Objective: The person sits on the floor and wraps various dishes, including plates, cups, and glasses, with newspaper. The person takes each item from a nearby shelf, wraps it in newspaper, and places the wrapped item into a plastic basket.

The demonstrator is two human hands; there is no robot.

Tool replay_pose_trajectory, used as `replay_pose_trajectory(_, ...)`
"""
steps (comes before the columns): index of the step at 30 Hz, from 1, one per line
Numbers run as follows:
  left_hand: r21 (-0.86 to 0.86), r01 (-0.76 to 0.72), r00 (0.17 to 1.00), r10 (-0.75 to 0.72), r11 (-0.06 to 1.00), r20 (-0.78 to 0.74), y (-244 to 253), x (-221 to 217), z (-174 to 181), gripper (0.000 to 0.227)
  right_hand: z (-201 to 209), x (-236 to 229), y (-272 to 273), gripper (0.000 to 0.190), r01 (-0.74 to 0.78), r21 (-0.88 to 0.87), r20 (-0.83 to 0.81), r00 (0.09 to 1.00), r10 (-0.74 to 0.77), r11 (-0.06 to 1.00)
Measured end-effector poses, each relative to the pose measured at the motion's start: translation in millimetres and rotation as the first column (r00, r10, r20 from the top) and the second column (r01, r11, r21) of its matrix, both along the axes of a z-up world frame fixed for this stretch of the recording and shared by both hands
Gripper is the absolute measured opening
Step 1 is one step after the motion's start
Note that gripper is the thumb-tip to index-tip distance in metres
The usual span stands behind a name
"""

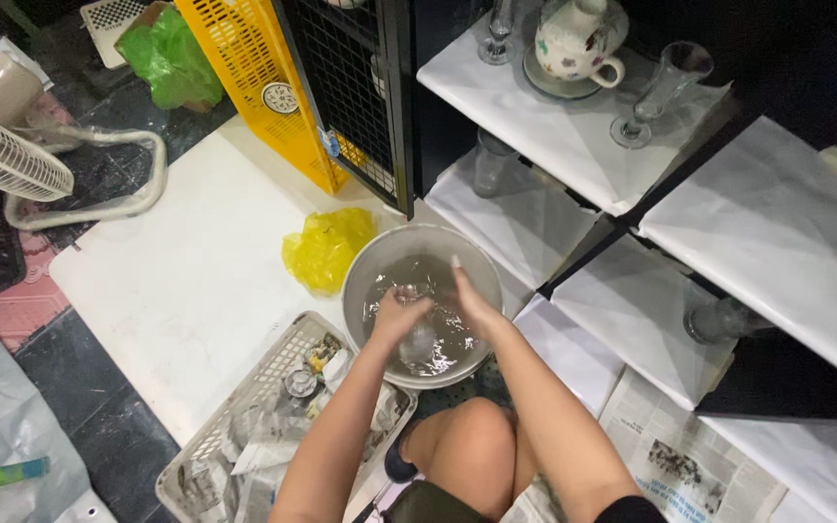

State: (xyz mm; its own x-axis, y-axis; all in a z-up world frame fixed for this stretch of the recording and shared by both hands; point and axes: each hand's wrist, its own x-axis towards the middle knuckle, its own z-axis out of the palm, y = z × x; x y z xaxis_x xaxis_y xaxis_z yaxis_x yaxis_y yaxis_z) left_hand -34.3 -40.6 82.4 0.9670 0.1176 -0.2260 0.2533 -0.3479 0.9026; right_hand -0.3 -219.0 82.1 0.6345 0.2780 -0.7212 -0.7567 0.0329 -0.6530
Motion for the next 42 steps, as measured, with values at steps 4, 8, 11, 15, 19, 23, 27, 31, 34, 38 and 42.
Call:
replay_pose_trajectory(4,-0.216,-0.195,0.976,0.167,0.957,-0.140,4.0,1.9,6.9,0.062,-2.1,-2.0,4.5,0.097,0.079,-0.398,0.468,0.874,0.128,0.914)
replay_pose_trajectory(8,-0.459,-0.343,0.939,0.314,0.820,-0.142,1.4,1.4,-1.1,0.069,7.4,-9.3,11.3,0.093,-0.082,-0.320,0.389,0.897,0.210,0.944)
replay_pose_trajectory(11,-0.519,-0.357,0.932,0.330,0.777,-0.148,2.0,0.3,-11.0,0.070,24.8,-22.9,18.2,0.086,-0.331,-0.116,0.325,0.878,0.351,0.936)
replay_pose_trajectory(15,-0.524,-0.437,0.887,0.254,0.731,-0.386,0.4,-3.5,-7.4,0.093,47.2,-33.5,21.4,0.094,-0.419,0.041,0.353,0.855,0.380,0.907)
replay_pose_trajectory(19,-0.558,-0.307,0.922,0.096,0.771,-0.375,12.8,-4.4,-23.0,0.102,46.3,-21.5,6.4,0.091,-0.385,0.220,0.196,0.918,0.346,0.896)
replay_pose_trajectory(23,-0.108,-0.221,0.969,0.231,0.969,0.085,30.4,-16.0,-30.6,0.090,28.0,-6.3,1.6,0.085,-0.396,-0.134,0.082,0.909,0.408,0.909)
replay_pose_trajectory(27,0.753,0.169,0.888,-0.430,0.636,0.163,43.5,-61.9,22.3,0.068,-31.3,2.2,5.4,0.088,-0.316,-0.481,-0.005,0.934,0.358,0.818)
replay_pose_trajectory(31,0.417,0.285,0.909,-0.381,0.863,0.167,32.0,-106.5,90.7,0.039,-76.5,6.3,-4.7,0.095,-0.238,-0.735,0.325,0.698,0.638,0.635)
replay_pose_trajectory(34,0.082,0.468,0.871,-0.443,0.880,-0.213,11.1,-164.2,140.5,0.048,-53.2,5.2,-9.4,0.086,-0.269,-0.590,0.442,0.681,0.584,0.761)
replay_pose_trajectory(38,0.228,0.642,0.766,-0.611,0.732,-0.197,-8.2,-220.6,180.4,0.069,45.9,-24.6,-14.6,0.075,-0.323,-0.207,0.454,0.805,0.383,0.924)
replay_pose_trajectory(42,0.168,0.622,0.779,-0.626,0.765,-0.031,-18.7,-256.1,191.6,0.072,116.0,-60.6,-32.3,0.065,-0.357,-0.064,0.513,0.789,0.337,0.932)
